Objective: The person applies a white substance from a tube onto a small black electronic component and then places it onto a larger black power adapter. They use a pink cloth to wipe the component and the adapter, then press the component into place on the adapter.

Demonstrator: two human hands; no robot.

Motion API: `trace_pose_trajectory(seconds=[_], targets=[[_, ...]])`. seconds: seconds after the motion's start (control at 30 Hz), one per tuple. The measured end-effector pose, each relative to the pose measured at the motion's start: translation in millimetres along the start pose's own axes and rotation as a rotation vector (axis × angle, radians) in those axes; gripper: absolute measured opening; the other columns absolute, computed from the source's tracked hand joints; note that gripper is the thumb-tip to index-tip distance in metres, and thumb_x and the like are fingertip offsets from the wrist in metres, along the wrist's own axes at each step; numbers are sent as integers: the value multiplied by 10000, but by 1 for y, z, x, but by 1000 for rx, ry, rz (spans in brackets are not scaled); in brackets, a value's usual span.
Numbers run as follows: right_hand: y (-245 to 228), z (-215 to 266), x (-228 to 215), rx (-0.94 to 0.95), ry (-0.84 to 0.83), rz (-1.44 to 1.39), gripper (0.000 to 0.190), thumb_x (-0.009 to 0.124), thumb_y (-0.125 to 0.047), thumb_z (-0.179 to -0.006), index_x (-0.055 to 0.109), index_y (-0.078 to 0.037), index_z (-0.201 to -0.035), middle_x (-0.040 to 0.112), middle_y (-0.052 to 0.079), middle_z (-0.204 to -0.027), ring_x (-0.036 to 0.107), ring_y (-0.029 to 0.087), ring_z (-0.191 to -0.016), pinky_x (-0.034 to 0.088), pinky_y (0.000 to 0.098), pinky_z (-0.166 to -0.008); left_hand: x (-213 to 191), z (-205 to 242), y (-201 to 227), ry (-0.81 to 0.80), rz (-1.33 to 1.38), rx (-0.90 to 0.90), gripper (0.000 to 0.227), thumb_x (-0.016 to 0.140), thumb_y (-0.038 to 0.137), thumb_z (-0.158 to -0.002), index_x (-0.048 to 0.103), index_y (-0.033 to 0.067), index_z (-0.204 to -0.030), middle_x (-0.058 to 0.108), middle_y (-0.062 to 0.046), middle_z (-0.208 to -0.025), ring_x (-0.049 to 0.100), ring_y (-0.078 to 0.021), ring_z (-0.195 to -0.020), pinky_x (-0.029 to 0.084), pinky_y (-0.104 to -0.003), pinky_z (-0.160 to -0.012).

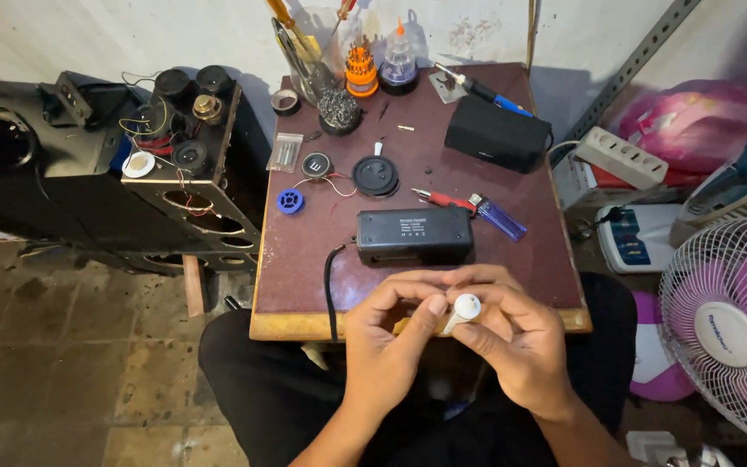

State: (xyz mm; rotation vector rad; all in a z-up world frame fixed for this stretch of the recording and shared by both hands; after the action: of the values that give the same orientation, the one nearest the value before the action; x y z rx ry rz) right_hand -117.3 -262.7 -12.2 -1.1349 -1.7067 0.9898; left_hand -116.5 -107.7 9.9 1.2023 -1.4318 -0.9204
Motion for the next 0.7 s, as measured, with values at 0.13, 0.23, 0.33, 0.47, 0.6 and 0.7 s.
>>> trace_pose_trajectory(seconds=[0.13, 0.23, 0.33, 0.47, 0.6, 0.7], targets=[[8, 4, -4, 13, 43, 5, 219, 694, -34, -923, 676, 45, -1127, 623, 190, -1202, 645, 290, -1190, 604, 401, -995, 0, 0, -8, -46, 48, -62, 85, 722, 146, -927, 744, 64, -928, 755, -111, -1076, 716, -184, -990, 606, -281, -805], [13, 6, -6, 31, 76, 17, 232, 709, -40, -907, 683, 61, -1115, 631, 182, -1183, 670, 283, -1134, 638, 386, -930, 0, 0, -10, -59, 82, -83, 72, 711, 115, -937, 745, 52, -944, 764, -105, -1050, 711, -174, -938, 594, -277, -777], [12, 7, -4, 26, 118, 63, 229, 709, -16, -895, 688, 67, -1107, 636, 182, -1182, 681, 275, -1126, 623, 362, -952, 1, 2, -7, -32, 11, -64, 104, 695, 145, -946, 749, 57, -963, 770, -93, -1045, 713, -159, -918, 597, -271, -774], [6, 2, 1, 41, 161, 111, 203, 692, 12, -890, 680, 102, -1072, 633, 211, -1165, 668, 252, -1049, 691, 326, -800, 3, 5, 9, 94, -371, 220, 288, 667, 268, -929, 702, 69, -1134, 677, -141, -1282, 685, -228, -1146, 568, -318, -912], [8, 6, 4, 3, 152, 263, 314, 722, -155, -898, 697, 78, -1106, 667, 197, -1171, 683, 258, -1121, 597, 304, -932, 7, 5, 9, 3, -364, 204, 370, 705, 305, -910, 691, 105, -1221, 658, -151, -1331, 647, -259, -1260, 521, -394, -1082], [7, 8, 6, -33, 171, 461, 327, 712, -204, -911, 712, 43, -1125, 697, 136, -1161, 686, 142, -957, 481, 180, -615, 8, 5, 3, 3, -334, 216, 269, 715, 257, -929, 734, 117, -1158, 690, -142, -1292, 665, -245, -1203, 549, -366, -1048]])
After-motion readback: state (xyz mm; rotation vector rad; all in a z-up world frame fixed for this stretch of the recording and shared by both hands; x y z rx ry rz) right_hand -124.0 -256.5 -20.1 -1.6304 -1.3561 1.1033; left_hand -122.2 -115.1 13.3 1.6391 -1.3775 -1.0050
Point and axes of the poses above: each hand's wrist, its own z-axis away from the middle knuckle, its own x-axis out of the palm, y = z × x, the point moved 2 cm from there along -z, towards the middle knuckle
